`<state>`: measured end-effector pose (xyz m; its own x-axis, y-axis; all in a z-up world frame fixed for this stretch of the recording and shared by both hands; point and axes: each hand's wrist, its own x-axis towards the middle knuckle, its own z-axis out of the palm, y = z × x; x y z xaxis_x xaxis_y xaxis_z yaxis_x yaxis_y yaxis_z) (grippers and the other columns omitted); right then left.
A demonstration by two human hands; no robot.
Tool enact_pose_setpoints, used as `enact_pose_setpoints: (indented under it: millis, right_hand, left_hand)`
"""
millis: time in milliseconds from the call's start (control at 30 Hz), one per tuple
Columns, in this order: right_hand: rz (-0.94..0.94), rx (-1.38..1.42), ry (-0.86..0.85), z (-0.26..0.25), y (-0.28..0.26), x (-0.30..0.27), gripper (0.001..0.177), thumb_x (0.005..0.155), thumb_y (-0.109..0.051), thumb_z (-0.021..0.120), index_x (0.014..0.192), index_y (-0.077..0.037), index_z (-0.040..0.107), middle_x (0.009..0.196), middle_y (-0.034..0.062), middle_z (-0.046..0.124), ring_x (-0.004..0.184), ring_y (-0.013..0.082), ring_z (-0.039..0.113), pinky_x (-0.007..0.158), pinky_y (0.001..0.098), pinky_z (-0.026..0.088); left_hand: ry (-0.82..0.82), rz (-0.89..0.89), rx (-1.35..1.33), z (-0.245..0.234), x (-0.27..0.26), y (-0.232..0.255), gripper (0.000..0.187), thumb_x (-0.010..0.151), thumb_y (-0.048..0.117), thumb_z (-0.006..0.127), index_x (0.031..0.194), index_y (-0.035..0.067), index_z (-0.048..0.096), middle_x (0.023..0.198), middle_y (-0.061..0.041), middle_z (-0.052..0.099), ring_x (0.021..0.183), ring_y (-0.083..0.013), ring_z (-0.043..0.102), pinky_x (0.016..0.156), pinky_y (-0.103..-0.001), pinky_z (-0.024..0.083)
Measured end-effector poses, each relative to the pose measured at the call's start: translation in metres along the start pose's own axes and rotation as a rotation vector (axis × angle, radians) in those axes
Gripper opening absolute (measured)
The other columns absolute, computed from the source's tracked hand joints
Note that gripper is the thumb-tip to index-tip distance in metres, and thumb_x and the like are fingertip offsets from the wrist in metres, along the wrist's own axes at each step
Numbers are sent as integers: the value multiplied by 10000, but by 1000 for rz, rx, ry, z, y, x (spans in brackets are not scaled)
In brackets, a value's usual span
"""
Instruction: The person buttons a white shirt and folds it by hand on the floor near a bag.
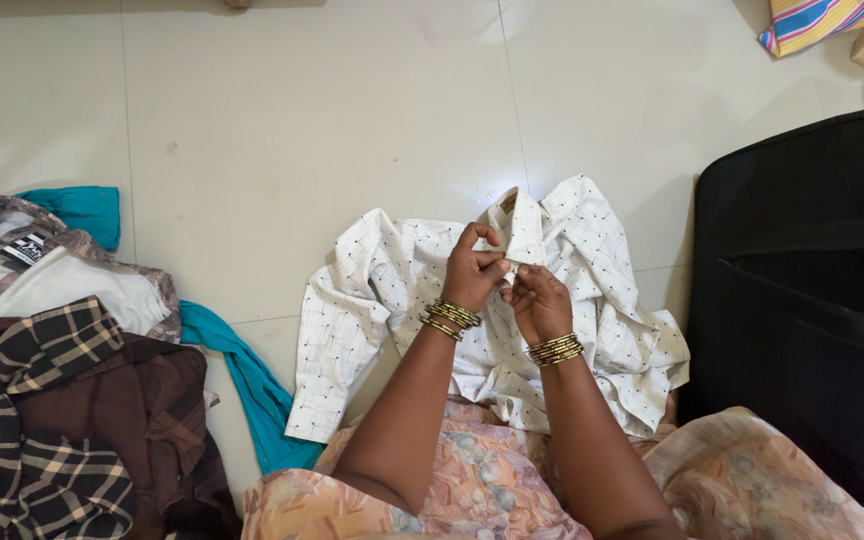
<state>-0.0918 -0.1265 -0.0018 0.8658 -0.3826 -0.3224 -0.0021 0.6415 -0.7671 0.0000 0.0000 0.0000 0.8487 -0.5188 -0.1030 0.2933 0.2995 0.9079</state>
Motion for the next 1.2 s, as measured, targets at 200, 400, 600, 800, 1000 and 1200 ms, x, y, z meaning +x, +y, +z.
enact_pose_setpoints:
  millis: [200, 400, 600, 800, 1000, 1200]
  right_hand:
    - [135, 24, 40, -2, -7, 1, 110, 968, -121, 658, 981, -13, 645, 827, 68, 652, 716, 226, 672, 679, 335, 554]
    - [-66, -583, 236, -30, -12, 14, 61, 962, -97, 663, 988, -65, 709, 887, 85, 742, 751, 178, 689, 655, 328, 579]
    - [-650, -1170, 383, -58, -70, 56, 245, 937, -71, 748, 1173, -63, 683, 1207, 86, 682, 1030, 192, 649, 836, 334, 577]
    - [-600, -1737, 117, -14, -115, 108, 921, 697, -190, 895, 1503, -176, 449, 1517, 217, 417, 1325, 485, 313, 1003, 629, 349]
    - [112, -1825, 263, -49, -95, 88, 642, 815, -389, 842, 1395, -366, 567, 1359, 28, 638, 1318, 317, 490, 1062, 597, 395]
    - [-274, -1416, 241, -136, -143, 58, 303, 972, -326, 800, 1126, -65, 785, 954, 159, 747, 869, 230, 645, 780, 383, 542]
  left_hand:
    - [-10, 16, 93, -2, 0, -2, 321, 925, -27, 701, 1138, 92, 493, 774, -57, 699, 685, -69, 609, 608, -262, 513]
    - [108, 53, 620, -23, 10, 5, 235, 953, 218, 777, 1128, 148, 637, 944, -89, 773, 839, -209, 750, 712, -343, 610]
    - [611, 135, 1031, -79, 6, 32, 304, 829, 179, 813, 1111, 156, 702, 1247, -59, 680, 1175, -295, 597, 973, -447, 503]
    - [649, 39, 1331, -88, 5, 30, 617, 694, 248, 869, 1276, 215, 665, 1430, -119, 501, 1271, -370, 417, 1016, -584, 289]
    - [632, -160, 1340, -106, 12, -7, 396, 822, 382, 806, 1190, 285, 697, 1212, -24, 631, 1207, -267, 512, 1039, -533, 304]
    - [886, 277, 1194, -108, 3, 21, 202, 870, 354, 781, 1026, 230, 748, 1168, 8, 670, 1125, -251, 555, 981, -528, 320]
